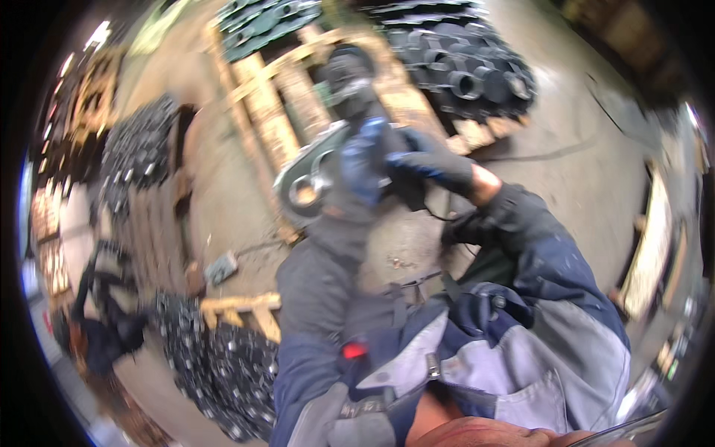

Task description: The person uses an angle grinder to smooth the edges of metal parts placed on a wooden pallet. They handle several parts one at a time, flipping them over to grind different sides, then place them back on the pallet.

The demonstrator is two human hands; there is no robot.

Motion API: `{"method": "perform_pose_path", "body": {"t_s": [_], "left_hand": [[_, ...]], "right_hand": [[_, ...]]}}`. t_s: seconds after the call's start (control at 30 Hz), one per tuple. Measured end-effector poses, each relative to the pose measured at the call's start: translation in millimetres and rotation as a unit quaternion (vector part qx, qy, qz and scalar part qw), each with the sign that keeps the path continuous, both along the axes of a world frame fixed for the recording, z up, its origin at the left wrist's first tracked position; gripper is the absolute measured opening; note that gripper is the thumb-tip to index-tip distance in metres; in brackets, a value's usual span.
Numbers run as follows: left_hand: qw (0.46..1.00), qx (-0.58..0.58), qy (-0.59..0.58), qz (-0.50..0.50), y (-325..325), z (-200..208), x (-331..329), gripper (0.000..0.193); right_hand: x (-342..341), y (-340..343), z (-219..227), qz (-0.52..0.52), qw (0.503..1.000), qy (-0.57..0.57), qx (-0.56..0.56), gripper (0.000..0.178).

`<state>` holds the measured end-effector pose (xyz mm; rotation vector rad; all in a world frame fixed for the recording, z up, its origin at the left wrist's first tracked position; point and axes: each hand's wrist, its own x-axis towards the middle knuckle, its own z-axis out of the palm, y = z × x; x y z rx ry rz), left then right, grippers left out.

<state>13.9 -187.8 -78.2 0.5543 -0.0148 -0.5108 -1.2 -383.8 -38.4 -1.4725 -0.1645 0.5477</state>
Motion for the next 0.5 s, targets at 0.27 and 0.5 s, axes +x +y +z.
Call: {"method": "perform_pose_path", "body": {"t_s": [0.27, 0.5], "left_hand": [[0.991, -0.021, 0.121, -0.043, -10.6, 38.0, -19.4, 0.042], [0.957, 0.273, 0.076, -0.065, -26.8, 6.9, -45.3, 0.036]], "right_hand": [[-25.1, -17.3, 9.7, 0.037, 0.969, 0.158, 0.184, 0.051], [-11.2, -66.4, -37.3, -0.087, 0.953, -0.038, -0.286, 0.079]]}}
